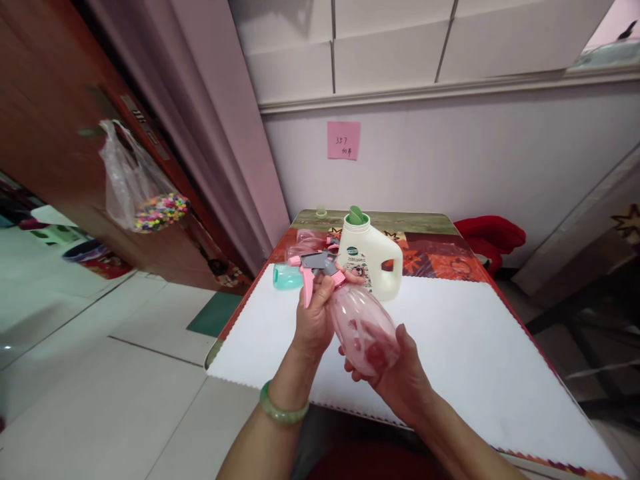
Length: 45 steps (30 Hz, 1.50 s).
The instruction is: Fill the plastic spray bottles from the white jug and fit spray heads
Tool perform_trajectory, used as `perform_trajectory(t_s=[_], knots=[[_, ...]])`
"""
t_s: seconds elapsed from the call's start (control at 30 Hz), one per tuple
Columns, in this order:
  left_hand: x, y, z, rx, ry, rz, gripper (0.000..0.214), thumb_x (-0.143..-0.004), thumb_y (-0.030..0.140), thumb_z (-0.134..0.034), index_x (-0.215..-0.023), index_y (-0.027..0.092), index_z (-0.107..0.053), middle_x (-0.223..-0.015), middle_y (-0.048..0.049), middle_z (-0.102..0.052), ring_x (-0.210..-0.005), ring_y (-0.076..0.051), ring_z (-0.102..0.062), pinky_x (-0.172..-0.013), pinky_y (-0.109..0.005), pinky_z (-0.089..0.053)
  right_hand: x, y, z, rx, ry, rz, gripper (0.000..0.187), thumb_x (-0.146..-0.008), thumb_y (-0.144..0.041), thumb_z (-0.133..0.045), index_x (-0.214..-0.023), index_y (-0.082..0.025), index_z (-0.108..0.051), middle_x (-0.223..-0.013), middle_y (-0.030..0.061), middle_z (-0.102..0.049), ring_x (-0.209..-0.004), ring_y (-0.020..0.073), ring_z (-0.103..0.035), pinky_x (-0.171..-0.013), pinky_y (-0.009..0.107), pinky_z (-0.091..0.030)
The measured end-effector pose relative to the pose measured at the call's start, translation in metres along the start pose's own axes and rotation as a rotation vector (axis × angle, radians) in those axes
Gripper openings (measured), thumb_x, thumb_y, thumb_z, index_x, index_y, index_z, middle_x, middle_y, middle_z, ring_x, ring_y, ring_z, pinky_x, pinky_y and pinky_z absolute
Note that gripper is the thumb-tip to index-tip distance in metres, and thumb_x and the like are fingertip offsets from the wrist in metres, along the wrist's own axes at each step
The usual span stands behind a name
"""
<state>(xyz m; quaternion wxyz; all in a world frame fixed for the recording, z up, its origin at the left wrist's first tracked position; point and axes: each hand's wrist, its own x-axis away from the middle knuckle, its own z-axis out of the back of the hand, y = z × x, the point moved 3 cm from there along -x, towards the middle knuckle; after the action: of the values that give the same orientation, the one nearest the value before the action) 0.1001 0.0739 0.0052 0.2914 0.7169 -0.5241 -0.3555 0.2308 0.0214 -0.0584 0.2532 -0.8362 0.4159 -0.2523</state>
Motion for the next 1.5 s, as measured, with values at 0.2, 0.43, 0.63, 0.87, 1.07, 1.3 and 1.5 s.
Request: perform_trajectory(t_s=[0.2,0.43,0.63,0.87,1.07,1.3,1.5], knots=[[0.027,-0.034,0.030,-0.151,0.150,0.167,0.048,-0.088,0.061,-0.070,-0.117,0.023,-0.070,-0.102,-0.0085,-0.078,-0.091,-0.024,-0.074,-0.077,-0.033,-0.058,-0.012,0.026,0.015,-0.099,0.051,-0.084,0.073,-0.080,-0.079,-0.067,-0.117,-0.016,-0.069,-0.098,0.0125,-0.079,-0.074,0.0202,-0.074,-0.069,0.032,-0.058],[0.062,-0.028,0.088,-0.257,0.186,0.440,0.059,-0.062,0.034,-0.095,-0.112,0.022,-0.065,-0.098,-0.0090,-0.077,-0.087,-0.027,-0.073,-0.078,-0.035,-0.057,-0.026,0.039,0.068,0.558,0.078,-0.052,0.079,-0.086,-0.087,-0.049,-0.115,-0.017,-0.070,-0.077,0.0058,-0.072,-0.055,0.0169,-0.066,-0.047,0.026,-0.049],[0.021,0.038,0.146,-1.359,0.162,0.124,0.053,-0.067,0.025,-0.087,-0.116,0.028,-0.068,-0.108,-0.0074,-0.074,-0.104,-0.034,-0.068,-0.097,-0.047,-0.049,-0.023,0.000,0.119,1.136,0.290,0.232,0.048,-0.092,-0.066,-0.062,-0.107,-0.022,-0.069,-0.077,0.0013,-0.072,-0.054,0.0152,-0.059,-0.055,0.029,-0.049],[-0.018,0.015,0.141,-2.227,-0.238,-0.132,0.070,-0.080,0.018,-0.079,-0.147,0.025,-0.058,-0.139,-0.0211,-0.063,-0.131,-0.039,-0.058,-0.118,-0.060,-0.031,-0.024,0.002,0.135,1.401,0.346,0.406,0.037,-0.097,-0.057,-0.056,-0.105,-0.024,-0.068,-0.075,-0.0005,-0.071,-0.055,0.0154,-0.060,-0.059,0.029,-0.049],[-0.023,0.015,0.190,-1.950,0.006,-0.015,0.128,-0.062,0.042,-0.096,-0.166,0.030,-0.022,-0.172,-0.0237,-0.020,-0.156,-0.048,-0.025,-0.118,-0.077,-0.020,-0.020,0.004,0.133,1.456,0.336,0.462,0.034,-0.100,-0.054,-0.055,-0.106,-0.023,-0.069,-0.074,-0.0007,-0.071,-0.053,0.0140,-0.060,-0.056,0.026,-0.051],[-0.025,0.027,0.262,-1.410,-0.005,0.090,0.138,-0.056,0.053,-0.096,-0.167,0.028,-0.019,-0.170,-0.0192,-0.030,-0.155,-0.042,-0.032,-0.122,-0.058,-0.034,-0.025,0.003,0.129,1.493,0.352,0.511,0.034,-0.099,-0.054,-0.057,-0.101,-0.022,-0.070,-0.070,-0.0020,-0.070,-0.050,0.0125,-0.060,-0.055,0.025,-0.051],[-0.052,0.021,0.272,-1.168,-0.108,0.149,0.133,-0.056,0.049,-0.097,-0.166,0.026,-0.027,-0.170,-0.0177,-0.031,-0.156,-0.042,-0.029,-0.125,-0.057,-0.028,-0.027,0.003,0.127,1.537,0.356,0.518,0.034,-0.100,-0.053,-0.055,-0.099,-0.022,-0.070,-0.068,-0.0025,-0.068,-0.050,0.0127,-0.059,-0.053,0.025,-0.050]])
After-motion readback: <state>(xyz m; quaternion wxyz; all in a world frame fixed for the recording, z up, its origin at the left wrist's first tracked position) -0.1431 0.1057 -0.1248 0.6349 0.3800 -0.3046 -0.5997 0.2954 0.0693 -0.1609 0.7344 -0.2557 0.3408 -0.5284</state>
